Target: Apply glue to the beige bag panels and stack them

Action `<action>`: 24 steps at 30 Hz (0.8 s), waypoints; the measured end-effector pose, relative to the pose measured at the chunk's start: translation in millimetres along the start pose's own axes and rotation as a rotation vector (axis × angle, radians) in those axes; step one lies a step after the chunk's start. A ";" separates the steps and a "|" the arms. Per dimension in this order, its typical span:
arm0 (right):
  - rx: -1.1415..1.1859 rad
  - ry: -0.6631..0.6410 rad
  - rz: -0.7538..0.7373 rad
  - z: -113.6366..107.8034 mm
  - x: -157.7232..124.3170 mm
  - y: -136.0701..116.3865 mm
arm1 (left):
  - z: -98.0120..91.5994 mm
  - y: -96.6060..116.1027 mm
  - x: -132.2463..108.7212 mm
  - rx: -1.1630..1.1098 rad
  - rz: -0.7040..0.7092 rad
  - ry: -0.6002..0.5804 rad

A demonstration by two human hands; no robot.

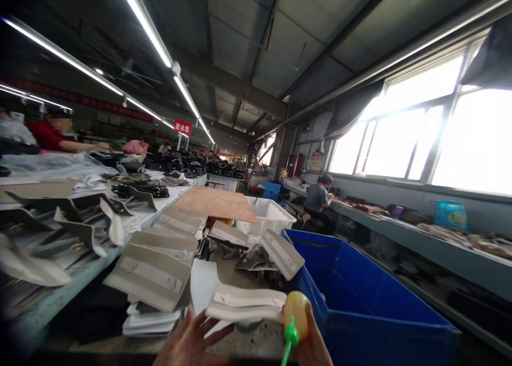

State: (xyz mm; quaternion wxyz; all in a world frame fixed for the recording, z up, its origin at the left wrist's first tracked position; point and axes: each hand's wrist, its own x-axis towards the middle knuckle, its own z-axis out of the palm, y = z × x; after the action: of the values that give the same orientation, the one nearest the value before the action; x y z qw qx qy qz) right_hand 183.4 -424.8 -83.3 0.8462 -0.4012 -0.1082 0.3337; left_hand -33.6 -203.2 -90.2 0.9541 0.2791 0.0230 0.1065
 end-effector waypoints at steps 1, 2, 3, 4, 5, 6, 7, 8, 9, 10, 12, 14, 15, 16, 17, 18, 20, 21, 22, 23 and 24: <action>-0.003 -0.008 0.034 0.0 -8.2 -3.2 | 7.6 3.9 0.3 0.015 -0.019 0.000; -0.001 -0.012 0.064 -0.3 -15.0 -6.1 | 14.8 6.6 -0.4 0.052 -0.066 0.028; 0.003 -0.016 0.088 -0.8 -20.7 -8.7 | 20.9 8.0 -1.5 0.092 -0.122 0.064; 0.005 -0.023 0.107 -1.4 -25.4 -10.8 | 25.6 8.1 -2.7 0.132 -0.175 0.109; 0.007 -0.033 0.123 -2.1 -29.3 -12.4 | 28.6 6.9 -3.4 0.165 -0.219 0.152; 0.009 -0.043 0.136 -2.6 -32.6 -13.6 | 29.8 4.7 -3.7 0.184 -0.246 0.184; 0.011 -0.051 0.144 -2.9 -35.5 -14.2 | 29.6 1.5 -3.4 0.198 -0.257 0.213; 0.014 -0.056 0.146 -2.9 -38.0 -14.4 | 28.6 -2.4 -2.8 0.211 -0.255 0.243; 0.019 -0.059 0.143 -2.5 -40.2 -14.3 | 27.1 -6.5 -1.9 0.221 -0.246 0.272; 0.026 -0.058 0.137 -1.8 -41.9 -13.8 | 25.7 -10.6 -1.0 0.226 -0.232 0.296; 0.046 -0.045 0.105 0.4 -44.2 -12.4 | 24.1 -17.3 0.0 0.230 -0.179 0.343; 0.069 -0.024 0.051 3.7 -45.1 -11.6 | 24.8 -20.3 -1.2 0.235 -0.089 0.399; 0.080 -0.012 0.018 6.0 -44.9 -11.8 | 25.9 -20.2 -2.7 0.243 -0.034 0.428; 0.091 0.001 -0.019 9.1 -44.5 -12.5 | 27.2 -19.2 -4.9 0.252 0.024 0.450; 0.102 0.016 -0.060 13.1 -43.9 -13.4 | 28.9 -17.7 -7.4 0.264 0.075 0.466; 0.111 0.031 -0.102 18.4 -43.0 -14.4 | 30.9 -16.1 -10.1 0.274 0.114 0.473; 0.123 0.058 -0.200 32.7 -41.4 -15.1 | 35.6 -14.4 -15.0 0.284 0.157 0.470; 0.121 0.069 -0.253 41.4 -41.1 -13.8 | 38.2 -14.8 -16.8 0.282 0.169 0.468; 0.111 0.075 -0.309 50.6 -41.4 -11.2 | 41.0 -16.1 -18.1 0.279 0.178 0.469; 0.093 0.078 -0.366 59.8 -42.5 -7.0 | 43.8 -18.2 -19.0 0.273 0.184 0.467; 0.071 0.080 -0.421 68.4 -44.4 -1.4 | 46.4 -20.8 -19.5 0.267 0.185 0.463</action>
State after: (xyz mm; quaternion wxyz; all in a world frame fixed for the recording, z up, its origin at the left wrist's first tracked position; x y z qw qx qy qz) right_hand 119.7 -412.9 -33.8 0.9144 -0.3528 -0.1440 0.1368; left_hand -43.9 -249.0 -62.5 0.8644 0.3714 0.2287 0.2502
